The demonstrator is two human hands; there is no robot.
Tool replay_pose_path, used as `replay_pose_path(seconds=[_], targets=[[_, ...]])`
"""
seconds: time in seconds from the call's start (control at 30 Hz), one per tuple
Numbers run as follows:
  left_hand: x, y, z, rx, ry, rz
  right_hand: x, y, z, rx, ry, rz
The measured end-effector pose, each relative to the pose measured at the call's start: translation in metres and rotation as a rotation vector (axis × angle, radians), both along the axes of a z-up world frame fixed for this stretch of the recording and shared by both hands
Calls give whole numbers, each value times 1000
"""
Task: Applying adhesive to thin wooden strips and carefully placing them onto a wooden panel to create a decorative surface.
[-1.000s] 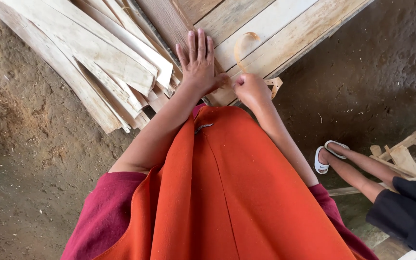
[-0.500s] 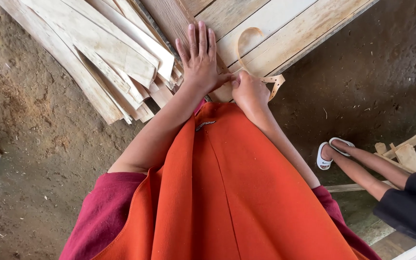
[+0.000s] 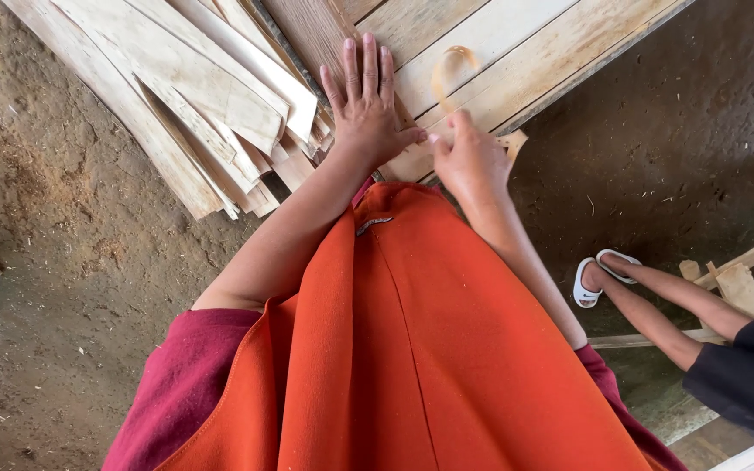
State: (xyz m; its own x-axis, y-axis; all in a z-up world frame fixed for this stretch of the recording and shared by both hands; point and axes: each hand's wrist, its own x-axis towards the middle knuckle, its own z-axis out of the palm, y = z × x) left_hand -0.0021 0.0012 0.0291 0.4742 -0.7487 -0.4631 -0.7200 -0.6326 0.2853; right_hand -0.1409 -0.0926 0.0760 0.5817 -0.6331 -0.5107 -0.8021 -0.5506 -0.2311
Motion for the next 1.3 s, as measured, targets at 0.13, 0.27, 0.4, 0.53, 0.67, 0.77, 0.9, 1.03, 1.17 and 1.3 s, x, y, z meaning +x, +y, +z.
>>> replay_pose_path(seconds=[0.13, 0.27, 0.4, 0.53, 0.67, 0.77, 0.9, 1.03, 1.17, 1.3], targets=[[-3, 1, -7, -48, -23, 19, 6, -23, 11, -6, -110, -55], [-3, 1, -17, -73, -73, 8, 11, -43, 13, -227, -291, 32], [-1, -11, 5, -33, -6, 59, 23, -74, 21, -91, -444, -34], [7, -21, 14, -136, -86, 147, 40, -118, -30, -235, -580, 146], [1, -36, -22, -165, -191, 227, 81, -160, -18, -314, -751, 300], [-7, -52, -16, -143, -301, 306, 104, -194, -25, -248, -590, 330], [-13, -68, -6, 10, -294, 403, 98, -210, -23, -363, -582, 525], [-16, -65, -29, -45, -320, 406, 41, -165, 14, -235, -415, 632], [-14, -70, -27, -31, -310, 461, 26, -168, 10, -111, -280, 732], [-14, -66, -19, -28, -305, 505, 51, -165, 35, 39, -221, 675]])
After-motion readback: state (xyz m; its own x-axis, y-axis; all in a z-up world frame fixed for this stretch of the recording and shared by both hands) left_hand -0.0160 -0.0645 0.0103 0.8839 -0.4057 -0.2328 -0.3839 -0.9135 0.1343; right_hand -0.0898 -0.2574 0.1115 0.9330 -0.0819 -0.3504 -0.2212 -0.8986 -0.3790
